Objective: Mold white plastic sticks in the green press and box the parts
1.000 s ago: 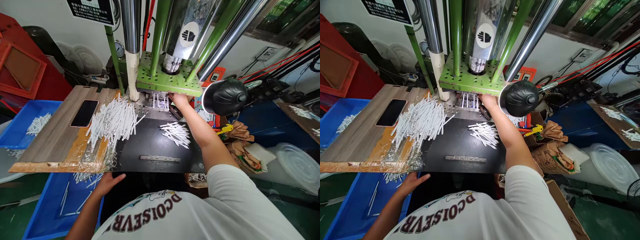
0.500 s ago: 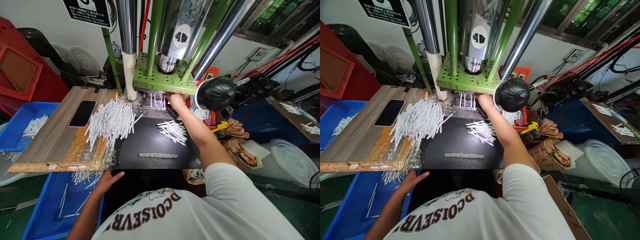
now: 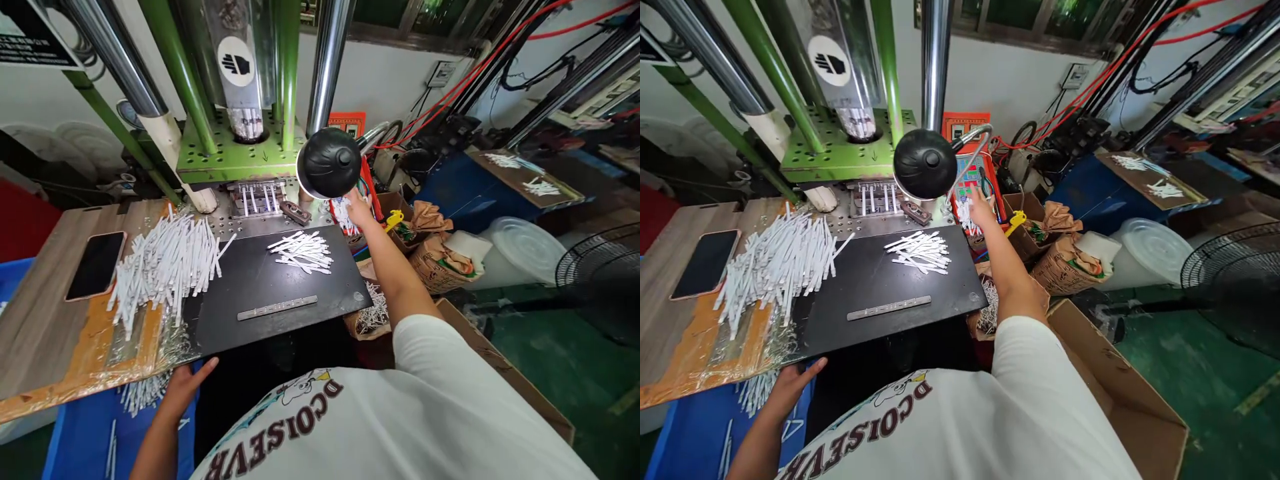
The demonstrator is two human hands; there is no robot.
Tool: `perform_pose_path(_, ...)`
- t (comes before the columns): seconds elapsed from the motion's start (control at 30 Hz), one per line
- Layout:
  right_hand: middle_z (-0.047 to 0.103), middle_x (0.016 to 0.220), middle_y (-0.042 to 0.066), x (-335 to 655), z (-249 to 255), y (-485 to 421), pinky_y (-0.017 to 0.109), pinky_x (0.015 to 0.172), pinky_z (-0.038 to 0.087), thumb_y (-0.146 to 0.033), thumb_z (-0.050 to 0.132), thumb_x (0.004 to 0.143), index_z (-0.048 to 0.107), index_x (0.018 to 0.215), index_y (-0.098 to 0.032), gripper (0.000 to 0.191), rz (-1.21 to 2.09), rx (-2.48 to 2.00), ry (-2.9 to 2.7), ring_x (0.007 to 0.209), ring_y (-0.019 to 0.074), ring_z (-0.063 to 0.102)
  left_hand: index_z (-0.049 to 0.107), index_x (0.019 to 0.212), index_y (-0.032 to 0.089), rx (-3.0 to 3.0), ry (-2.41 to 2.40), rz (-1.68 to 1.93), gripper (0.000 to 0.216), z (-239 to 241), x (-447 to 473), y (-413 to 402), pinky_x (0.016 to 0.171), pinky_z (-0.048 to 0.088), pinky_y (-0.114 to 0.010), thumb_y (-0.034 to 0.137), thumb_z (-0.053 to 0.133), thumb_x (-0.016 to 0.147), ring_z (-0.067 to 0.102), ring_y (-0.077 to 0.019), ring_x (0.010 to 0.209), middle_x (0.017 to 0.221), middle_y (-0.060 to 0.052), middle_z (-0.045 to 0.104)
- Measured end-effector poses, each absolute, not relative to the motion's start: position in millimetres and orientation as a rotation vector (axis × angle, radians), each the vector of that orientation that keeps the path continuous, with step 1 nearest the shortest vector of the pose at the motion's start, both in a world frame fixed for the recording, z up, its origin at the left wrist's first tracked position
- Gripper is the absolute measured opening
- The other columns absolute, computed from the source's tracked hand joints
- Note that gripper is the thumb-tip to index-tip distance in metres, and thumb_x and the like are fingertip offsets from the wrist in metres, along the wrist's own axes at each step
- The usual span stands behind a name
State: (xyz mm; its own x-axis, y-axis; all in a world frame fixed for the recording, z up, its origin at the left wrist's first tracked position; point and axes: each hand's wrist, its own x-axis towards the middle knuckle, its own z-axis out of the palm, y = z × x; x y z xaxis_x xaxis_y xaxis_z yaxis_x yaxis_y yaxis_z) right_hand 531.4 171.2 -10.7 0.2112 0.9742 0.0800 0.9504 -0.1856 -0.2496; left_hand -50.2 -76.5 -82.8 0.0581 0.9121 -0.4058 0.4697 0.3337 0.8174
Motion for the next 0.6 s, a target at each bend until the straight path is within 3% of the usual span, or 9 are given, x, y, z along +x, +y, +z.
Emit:
perform_pose_path(0.13,0.053,0.168,0.021,525,-22,200,0.071,0.135,0.0,-0.013,0.034,0.099,0.021,0.178,-0.01,0.08,0.111,-2.232,-1.804,0.173,0.0272,0.017,0.071,0.142,0.021,1.291,1.607,0.544,0.111,-81,-47,-78,0.14,0.021,-0.057,0.1,0.071,0.064,0.057,-0.0431,0.151,0.133,-0.017,0.079)
perform_pose_path(0.33,0.059,0.164,0.019,549,-26,207,0.08,0.13,-0.003,-0.01,0.035,0.1,0.015,0.179,-0.013,0.082,0.156,-2.293,-1.725,0.172,0.0317,0.02,0.073,0.137,0.024,1.284,1.596,0.555,0.101,-78,-45,-79,0.14,0.022,-0.058,0.096,0.073,0.066,0.054,-0.043,0.153,0.131,-0.017,0.079)
perform_pose_path(0.5,0.051,0.17,0.022,547,-5,216,0.071,0.133,-0.014,-0.009,0.042,0.098,0.028,0.176,-0.008,0.08,0.051,-2.313,-2.135,0.172,0.0327,0.021,0.071,0.137,0.021,1.249,1.629,0.63,0.107,-69,-35,-77,0.141,0.016,-0.058,0.095,0.077,0.06,0.047,-0.0433,0.159,0.137,-0.017,0.077)
perform_pose_path(0.6,0.05,0.17,0.023,532,14,224,0.068,0.134,-0.014,-0.008,0.046,0.096,0.028,0.176,-0.004,0.082,0.117,-2.351,-2.202,0.172,0.0327,0.02,0.073,0.133,0.022,1.205,1.627,0.708,0.104,-63,-28,-78,0.14,0.015,-0.059,0.09,0.082,0.055,0.046,-0.0457,0.159,0.135,-0.017,0.077)
